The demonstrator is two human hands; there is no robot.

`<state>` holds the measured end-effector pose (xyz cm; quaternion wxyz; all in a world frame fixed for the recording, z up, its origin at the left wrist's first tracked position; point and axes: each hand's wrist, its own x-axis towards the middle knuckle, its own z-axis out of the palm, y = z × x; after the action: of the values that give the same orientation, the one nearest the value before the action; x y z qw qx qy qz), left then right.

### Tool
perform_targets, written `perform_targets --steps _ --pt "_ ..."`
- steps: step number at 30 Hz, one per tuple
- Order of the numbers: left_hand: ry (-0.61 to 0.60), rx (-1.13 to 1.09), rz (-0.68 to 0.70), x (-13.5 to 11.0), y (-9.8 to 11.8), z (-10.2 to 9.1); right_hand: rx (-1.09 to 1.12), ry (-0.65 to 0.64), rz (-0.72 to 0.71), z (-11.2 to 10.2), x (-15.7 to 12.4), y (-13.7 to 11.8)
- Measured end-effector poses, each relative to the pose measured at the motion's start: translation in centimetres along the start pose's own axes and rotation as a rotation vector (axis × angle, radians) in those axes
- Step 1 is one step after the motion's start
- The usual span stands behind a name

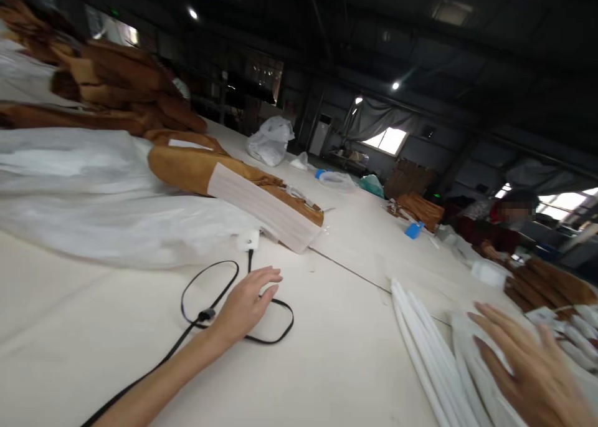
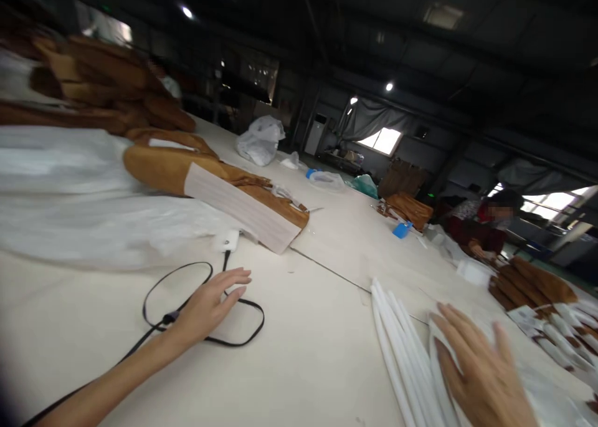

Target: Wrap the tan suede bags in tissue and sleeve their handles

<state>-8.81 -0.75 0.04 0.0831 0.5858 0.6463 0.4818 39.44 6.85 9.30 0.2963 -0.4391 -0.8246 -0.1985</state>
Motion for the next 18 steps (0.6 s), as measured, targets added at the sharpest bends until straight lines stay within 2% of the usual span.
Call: perform_targets --steps 1,3,7,10,14,18 --pt "0.0 -0.019 -0.003 0.0 -0.4 0.2 0.018 -0.029 -0.079 1.8 2.1 -2.5" --pt "-0.006 -0.074 -0.023 -0.3 -1.6 0.7 0.064 -0.094 -0.136 5.2 6.3 -7.2" --pt "-0.005 -0.217 -0.16 -1.2 -4.2 1.7 0.195 -0.188 -0.147 11.6 13.8 -15.3" --pt "-0.018 -0.314 -0.274 -1.4 -5.4 1.8 0.279 -0.203 -0.133 15.8 18.3 -20.4" --pt "-0.008 -0.417 -0.348 -1.0 -5.6 1.5 0.313 -0.204 -0.106 20.3 22.2 -25.6" --pt "-0.016 -0.461 -0.393 -0.8 -5.8 1.5 0.273 -0.187 -0.148 23.3 23.9 -28.9"
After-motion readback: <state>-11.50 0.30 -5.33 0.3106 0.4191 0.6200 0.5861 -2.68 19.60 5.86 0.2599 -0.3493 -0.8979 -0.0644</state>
